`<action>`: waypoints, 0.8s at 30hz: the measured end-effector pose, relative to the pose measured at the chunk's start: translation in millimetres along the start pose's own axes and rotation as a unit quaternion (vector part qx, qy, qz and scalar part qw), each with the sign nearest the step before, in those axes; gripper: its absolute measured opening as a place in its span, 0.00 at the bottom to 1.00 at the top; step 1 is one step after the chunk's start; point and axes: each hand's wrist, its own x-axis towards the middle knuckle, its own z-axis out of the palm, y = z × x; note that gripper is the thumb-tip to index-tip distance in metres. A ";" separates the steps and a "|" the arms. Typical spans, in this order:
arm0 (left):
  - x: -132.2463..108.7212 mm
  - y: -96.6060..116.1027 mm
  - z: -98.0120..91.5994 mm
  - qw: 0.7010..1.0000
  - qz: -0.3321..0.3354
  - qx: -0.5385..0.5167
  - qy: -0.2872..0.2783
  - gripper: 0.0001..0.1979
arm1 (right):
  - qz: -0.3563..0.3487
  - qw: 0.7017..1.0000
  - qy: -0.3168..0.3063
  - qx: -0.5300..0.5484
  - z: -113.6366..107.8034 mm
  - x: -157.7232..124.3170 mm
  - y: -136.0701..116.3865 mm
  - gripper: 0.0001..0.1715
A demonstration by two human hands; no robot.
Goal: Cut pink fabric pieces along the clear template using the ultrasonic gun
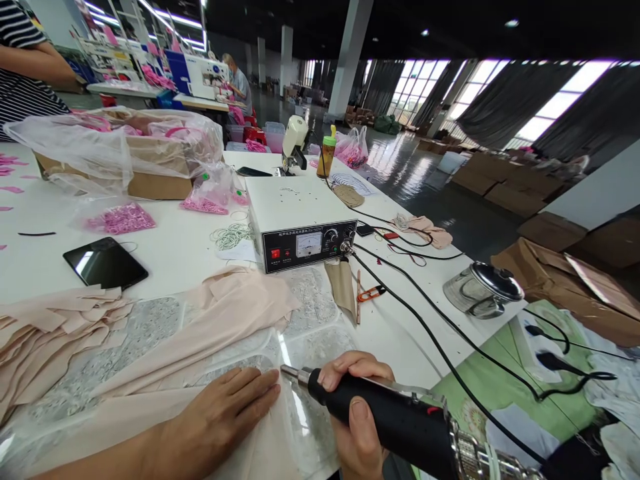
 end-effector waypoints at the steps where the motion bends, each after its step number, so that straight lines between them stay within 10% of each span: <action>1: 0.2 0.1 -0.1 1.000 -0.001 0.000 0.000 0.20 | 0.003 1.000 0.001 -0.001 0.6 -0.1 0.1 0.08; 24: 5.8 -5.4 -8.5 0.999 0.034 0.019 -0.033 0.23 | 0.000 1.000 0.014 0.018 -1.9 3.6 5.6 0.08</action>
